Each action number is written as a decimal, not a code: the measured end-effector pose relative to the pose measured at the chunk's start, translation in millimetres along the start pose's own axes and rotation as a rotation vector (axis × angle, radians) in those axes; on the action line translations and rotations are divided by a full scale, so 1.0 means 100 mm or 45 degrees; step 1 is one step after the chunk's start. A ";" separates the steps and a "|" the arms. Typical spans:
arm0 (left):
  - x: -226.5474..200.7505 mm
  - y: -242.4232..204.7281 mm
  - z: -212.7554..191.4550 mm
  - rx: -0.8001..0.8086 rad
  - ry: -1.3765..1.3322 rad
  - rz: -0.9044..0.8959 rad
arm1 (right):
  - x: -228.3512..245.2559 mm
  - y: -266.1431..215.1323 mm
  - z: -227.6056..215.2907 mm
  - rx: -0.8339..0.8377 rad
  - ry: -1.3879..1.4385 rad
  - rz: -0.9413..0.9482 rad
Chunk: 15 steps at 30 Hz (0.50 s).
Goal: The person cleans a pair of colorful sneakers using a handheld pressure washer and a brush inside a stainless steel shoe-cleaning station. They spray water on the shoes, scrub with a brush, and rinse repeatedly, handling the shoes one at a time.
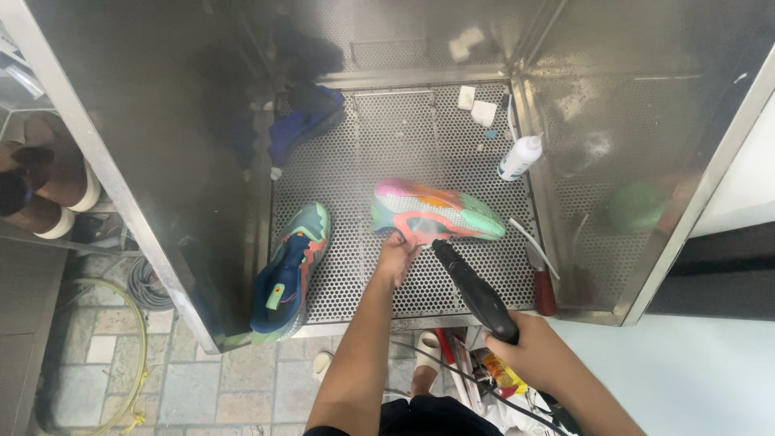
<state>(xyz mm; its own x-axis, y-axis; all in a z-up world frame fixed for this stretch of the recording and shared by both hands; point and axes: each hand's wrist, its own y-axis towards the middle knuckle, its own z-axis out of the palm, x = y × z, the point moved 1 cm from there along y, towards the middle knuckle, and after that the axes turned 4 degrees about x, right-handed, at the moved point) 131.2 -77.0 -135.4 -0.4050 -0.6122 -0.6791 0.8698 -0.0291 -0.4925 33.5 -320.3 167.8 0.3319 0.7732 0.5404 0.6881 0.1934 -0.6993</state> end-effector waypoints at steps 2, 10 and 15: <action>0.02 0.02 -0.02 -0.011 -0.023 0.000 | 0.03 0.01 0.02 -0.002 0.026 -0.057; 0.03 0.06 -0.03 0.019 -0.010 0.024 | 0.14 0.02 0.03 -0.005 -0.051 -0.065; -0.16 -0.07 0.10 0.029 -0.060 0.044 | 0.19 0.01 0.05 0.018 -0.050 -0.060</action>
<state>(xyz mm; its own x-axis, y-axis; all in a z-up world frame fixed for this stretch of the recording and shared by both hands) 134.6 -74.9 -116.4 -0.3613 -0.6496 -0.6689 0.8894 -0.0248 -0.4564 37.5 -302.4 175.3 0.2740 0.7859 0.5543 0.6930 0.2383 -0.6804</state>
